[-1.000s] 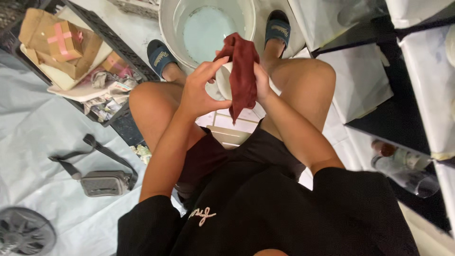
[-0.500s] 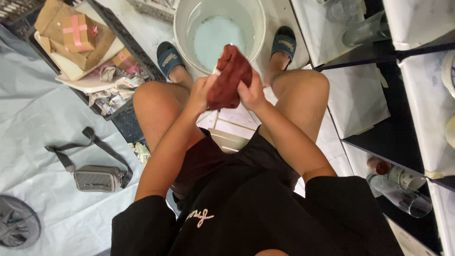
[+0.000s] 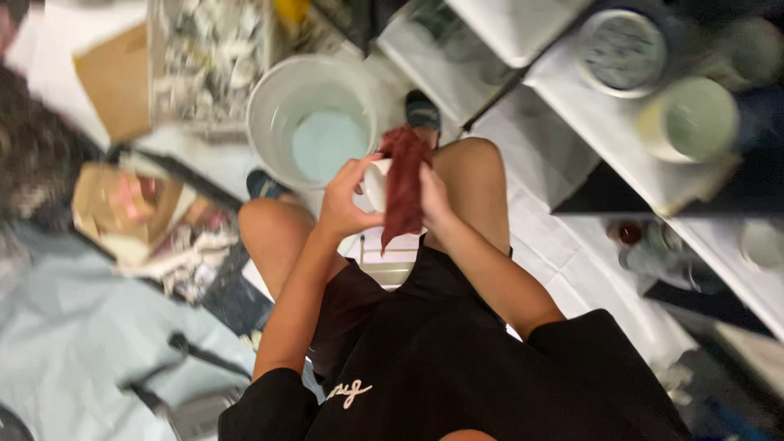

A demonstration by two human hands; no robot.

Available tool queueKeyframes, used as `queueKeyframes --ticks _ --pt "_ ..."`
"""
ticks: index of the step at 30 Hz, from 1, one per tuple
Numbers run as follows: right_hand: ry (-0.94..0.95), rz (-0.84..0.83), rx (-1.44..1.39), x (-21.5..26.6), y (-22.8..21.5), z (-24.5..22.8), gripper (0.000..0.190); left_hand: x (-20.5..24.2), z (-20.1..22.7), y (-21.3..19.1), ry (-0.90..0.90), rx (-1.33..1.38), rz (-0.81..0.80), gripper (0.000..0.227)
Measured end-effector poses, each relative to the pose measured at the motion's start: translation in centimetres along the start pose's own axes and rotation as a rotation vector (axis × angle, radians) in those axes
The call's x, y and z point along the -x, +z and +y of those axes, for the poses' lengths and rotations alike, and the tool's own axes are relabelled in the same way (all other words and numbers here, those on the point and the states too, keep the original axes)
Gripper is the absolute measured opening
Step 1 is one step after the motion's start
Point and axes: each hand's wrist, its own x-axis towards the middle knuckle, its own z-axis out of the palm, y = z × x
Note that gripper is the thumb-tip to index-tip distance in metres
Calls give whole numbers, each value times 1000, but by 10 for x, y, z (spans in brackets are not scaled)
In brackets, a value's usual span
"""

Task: The person sits on the floor and wipes multiple glass cups and a white mug with a red cloth. They pick up each item from a nearby shelf, wipe it thoroughly, and place it back on the shelf.

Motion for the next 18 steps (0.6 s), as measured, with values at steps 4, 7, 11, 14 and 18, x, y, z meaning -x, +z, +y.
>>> queueKeyframes --ticks 4,7,11,14,18 --pt "-98 -8 -214 52 -44 -55 46 -53 74 21 359 -177 -150 81" --pt "-179 242 -223 103 -73 -85 47 -85 128 35 443 -147 -237 79" --pt "-399 286 -273 168 -102 -117 45 -124 191 53 498 -12 -323 81" --pt "-475 269 -287 202 -105 -141 49 -153 226 77 528 31 -353 85" --pt "-450 322 -92 216 -93 -181 50 -195 257 131 547 -82 -342 85"
